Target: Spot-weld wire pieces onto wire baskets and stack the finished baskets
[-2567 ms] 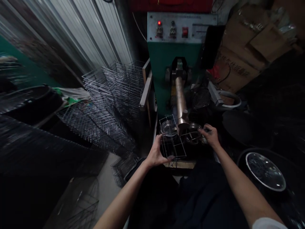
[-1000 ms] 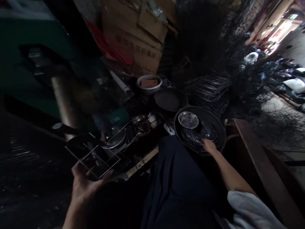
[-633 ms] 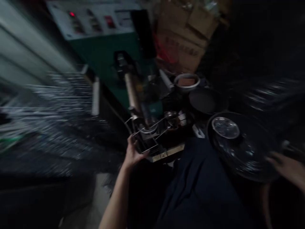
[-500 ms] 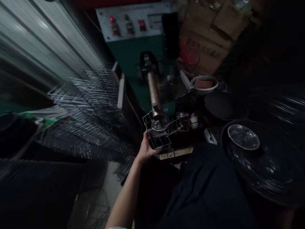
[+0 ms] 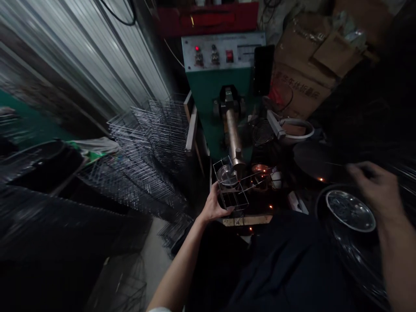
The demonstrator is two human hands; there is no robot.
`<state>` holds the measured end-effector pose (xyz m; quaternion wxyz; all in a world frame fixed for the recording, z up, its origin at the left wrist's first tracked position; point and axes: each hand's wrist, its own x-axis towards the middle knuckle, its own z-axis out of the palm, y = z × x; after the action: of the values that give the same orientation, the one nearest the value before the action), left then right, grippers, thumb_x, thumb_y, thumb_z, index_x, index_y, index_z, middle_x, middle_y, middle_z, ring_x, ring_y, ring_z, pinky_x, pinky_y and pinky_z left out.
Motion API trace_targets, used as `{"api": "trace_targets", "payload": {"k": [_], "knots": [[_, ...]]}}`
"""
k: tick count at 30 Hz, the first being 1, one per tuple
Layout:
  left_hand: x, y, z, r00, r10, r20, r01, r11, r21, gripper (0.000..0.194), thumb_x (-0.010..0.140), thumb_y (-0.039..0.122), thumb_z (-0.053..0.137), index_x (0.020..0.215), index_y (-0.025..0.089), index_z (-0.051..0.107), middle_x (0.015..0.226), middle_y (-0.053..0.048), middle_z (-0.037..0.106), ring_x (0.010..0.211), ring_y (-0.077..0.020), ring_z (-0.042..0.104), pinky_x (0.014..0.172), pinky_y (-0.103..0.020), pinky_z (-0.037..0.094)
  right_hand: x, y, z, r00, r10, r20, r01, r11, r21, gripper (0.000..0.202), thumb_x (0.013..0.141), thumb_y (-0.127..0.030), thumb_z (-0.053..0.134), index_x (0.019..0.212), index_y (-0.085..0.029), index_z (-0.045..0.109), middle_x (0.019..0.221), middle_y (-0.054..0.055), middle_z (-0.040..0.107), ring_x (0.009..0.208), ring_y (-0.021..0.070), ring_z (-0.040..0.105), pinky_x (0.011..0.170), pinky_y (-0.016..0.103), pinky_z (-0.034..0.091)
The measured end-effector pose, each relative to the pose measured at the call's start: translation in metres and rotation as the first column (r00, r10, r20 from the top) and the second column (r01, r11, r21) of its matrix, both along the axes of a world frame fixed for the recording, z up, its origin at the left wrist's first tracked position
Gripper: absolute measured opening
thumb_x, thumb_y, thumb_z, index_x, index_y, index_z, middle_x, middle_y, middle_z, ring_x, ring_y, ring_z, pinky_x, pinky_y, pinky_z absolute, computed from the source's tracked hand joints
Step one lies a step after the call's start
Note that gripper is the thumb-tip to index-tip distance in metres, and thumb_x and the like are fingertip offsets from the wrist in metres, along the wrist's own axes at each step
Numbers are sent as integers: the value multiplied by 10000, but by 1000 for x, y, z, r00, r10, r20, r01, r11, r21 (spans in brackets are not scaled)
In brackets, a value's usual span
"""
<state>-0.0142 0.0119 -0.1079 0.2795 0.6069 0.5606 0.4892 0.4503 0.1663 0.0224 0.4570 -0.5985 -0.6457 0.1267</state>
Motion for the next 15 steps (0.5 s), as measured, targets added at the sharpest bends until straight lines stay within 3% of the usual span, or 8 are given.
{"api": "trace_targets", "payload": {"k": [3, 7, 9, 13, 15], "knots": [[3, -4, 6, 1000, 13, 11, -14, 1000, 20, 1015, 625, 288, 841, 1479, 237, 295, 1418, -140, 513, 1290, -338, 585, 1106, -563, 508, -63, 29, 2, 975, 207, 78, -216, 966, 141, 611, 791, -830, 683, 762, -220, 666, 747, 43, 627, 701, 209, 574, 691, 370, 411], [5, -5, 9, 1000, 21, 3, -21, 999, 35, 1008, 633, 267, 821, 1489, 250, 290, 1405, -128, 527, 1259, -326, 599, 1080, -557, 531, -125, 46, -12, 873, 458, 164, -479, 870, 119, 583, 864, -777, 647, 717, -213, 625, 751, 30, 603, 711, 200, 564, 697, 337, 404], [2, -5, 7, 999, 26, -31, -26, 999, 21, 1031, 619, 259, 829, 1496, 235, 287, 1397, -137, 532, 1247, -331, 608, 1084, -566, 526, -141, 49, -18, 842, 476, 256, -514, 851, 108, 611, 878, -797, 597, 688, -216, 605, 736, 35, 587, 731, 215, 557, 717, 349, 386], [-4, -10, 3, 986, 54, -159, -55, 998, -1, 1089, 567, 261, 863, 1500, 222, 303, 1422, -160, 505, 1314, -390, 559, 1140, -627, 461, -152, 53, -16, 780, 358, 513, -493, 856, 153, 552, 914, -731, 595, 718, -216, 620, 773, 57, 603, 882, 273, 553, 861, 418, 329], [-4, -16, 2, 988, 41, -152, -40, 999, 14, 1094, 557, 264, 864, 1498, 239, 307, 1442, -153, 488, 1341, -398, 535, 1154, -625, 451, -154, 55, -13, 772, 368, 517, -504, 851, 147, 527, 904, -716, 623, 735, -217, 631, 788, 59, 610, 898, 278, 550, 870, 421, 324]]}}
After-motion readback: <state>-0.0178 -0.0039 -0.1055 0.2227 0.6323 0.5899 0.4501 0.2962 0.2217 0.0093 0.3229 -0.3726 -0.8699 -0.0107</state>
